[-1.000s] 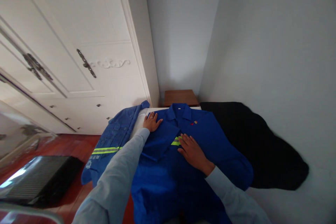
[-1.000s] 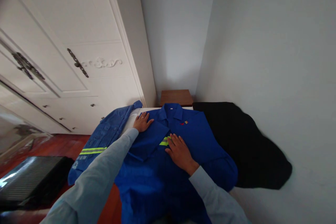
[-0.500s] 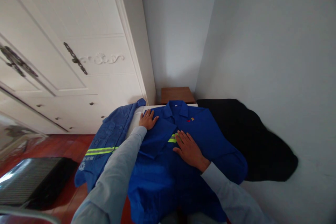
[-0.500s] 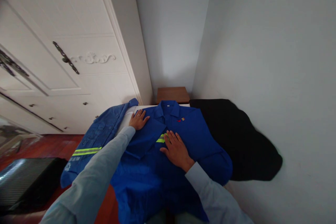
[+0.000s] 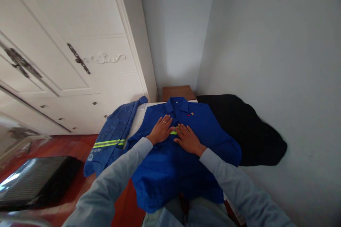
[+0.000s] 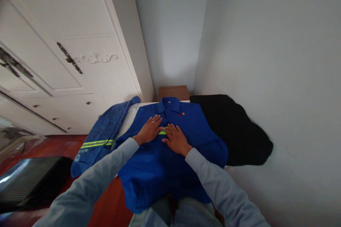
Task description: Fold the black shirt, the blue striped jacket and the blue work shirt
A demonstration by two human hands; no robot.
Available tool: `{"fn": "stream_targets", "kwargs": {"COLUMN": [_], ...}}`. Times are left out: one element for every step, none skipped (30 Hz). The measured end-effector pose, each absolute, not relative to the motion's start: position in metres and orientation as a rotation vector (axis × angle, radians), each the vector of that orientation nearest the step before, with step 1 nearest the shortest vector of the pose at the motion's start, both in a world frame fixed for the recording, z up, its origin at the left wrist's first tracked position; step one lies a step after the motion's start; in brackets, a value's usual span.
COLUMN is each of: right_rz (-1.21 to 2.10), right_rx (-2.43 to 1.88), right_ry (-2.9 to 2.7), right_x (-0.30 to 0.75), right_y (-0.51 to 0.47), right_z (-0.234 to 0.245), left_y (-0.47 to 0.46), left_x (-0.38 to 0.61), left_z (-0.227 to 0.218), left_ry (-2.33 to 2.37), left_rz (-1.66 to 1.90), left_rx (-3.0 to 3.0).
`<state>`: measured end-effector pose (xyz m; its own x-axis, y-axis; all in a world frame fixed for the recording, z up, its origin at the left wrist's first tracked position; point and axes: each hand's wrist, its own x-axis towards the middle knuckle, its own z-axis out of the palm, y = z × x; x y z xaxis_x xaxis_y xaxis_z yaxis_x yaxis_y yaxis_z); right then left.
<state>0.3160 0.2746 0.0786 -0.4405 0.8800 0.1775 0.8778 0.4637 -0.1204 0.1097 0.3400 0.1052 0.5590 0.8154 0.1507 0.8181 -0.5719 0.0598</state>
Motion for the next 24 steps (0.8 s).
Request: {"fn": "stream_targets", "kwargs": {"right_rz": [0.019,0.021,0.021,0.019,0.016,0.012,0.009,0.005,0.003,0.003,0.005,0.009,0.014,0.017,0.017,0.012,0.006,-0.003,-0.013,-0.024,-0.036,-0.051,-0.066,-0.078], "right_rx": [-1.528,-1.532,-1.534,-1.532,-1.527,-1.520,-1.511,-1.503,-1.500,-1.509,-1.524,-1.541,-1.553,-1.554,-1.542,-1.521,-1.496,-1.475,-1.457,-1.444,-1.436,-1.434,-1.437,-1.440], "right_ry": [-2.502,-2.506,-2.508,-2.506,-2.502,-2.497,-2.493,-2.494,-2.498,-2.499,-2.499,-2.497,-2.497,-2.498,-2.500,-2.503,-2.505,-2.504,-2.502,-2.500,-2.497,-2.491,-2.484,-2.476], "right_x": [0.316,0.316,0.316,0.316,0.317,0.317,0.317,0.318,0.317,0.317,0.316,0.316,0.316,0.316,0.317,0.319,0.322,0.326,0.331,0.336,0.342,0.349,0.355,0.362], "right_y": [0.274,0.274,0.274,0.274,0.275,0.275,0.276,0.276,0.276,0.276,0.274,0.271,0.267,0.262,0.255,0.247,0.238,0.229,0.219,0.209,0.200,0.191,0.183,0.175], "right_z": [0.079,0.079,0.079,0.079,0.078,0.078,0.077,0.077,0.078,0.078,0.079,0.081,0.082,0.082,0.083,0.082,0.081,0.080,0.078,0.076,0.074,0.071,0.069,0.067], "left_y": [0.329,0.319,0.313,0.309,0.307,0.307,0.307,0.308,0.309,0.309,0.309,0.309,0.308,0.308,0.307,0.307,0.307,0.308,0.308,0.309,0.310,0.311,0.311,0.312], "left_x": [0.110,0.109,0.108,0.107,0.106,0.106,0.105,0.105,0.106,0.107,0.107,0.108,0.108,0.109,0.109,0.109,0.109,0.109,0.109,0.109,0.109,0.109,0.109,0.109], "left_z": [0.100,0.095,0.091,0.087,0.084,0.082,0.081,0.081,0.082,0.083,0.083,0.084,0.085,0.085,0.085,0.085,0.085,0.084,0.084,0.083,0.083,0.083,0.083,0.083], "left_ry": [-1.392,-1.369,-1.366,-1.369,-1.375,-1.381,-1.386,-1.392,-1.397,-1.401,-1.405,-1.409,-1.415,-1.419,-1.421,-1.423,-1.422,-1.421,-1.421,-1.421,-1.422,-1.423,-1.423,-1.424], "left_rz": [-0.221,-0.180,-0.143,-0.117,-0.108,-0.114,-0.130,-0.148,-0.161,-0.168,-0.174,-0.179,-0.183,-0.186,-0.191,-0.198,-0.205,-0.211,-0.215,-0.217,-0.214,-0.210,-0.207,-0.208], "left_rx": [-2.802,-2.832,-2.851,-2.861,-2.864,-2.861,-2.855,-2.849,-2.846,-2.849,-2.852,-2.853,-2.852,-2.850,-2.846,-2.841,-2.838,-2.836,-2.836,-2.838,-2.840,-2.843,-2.845,-2.844]}}
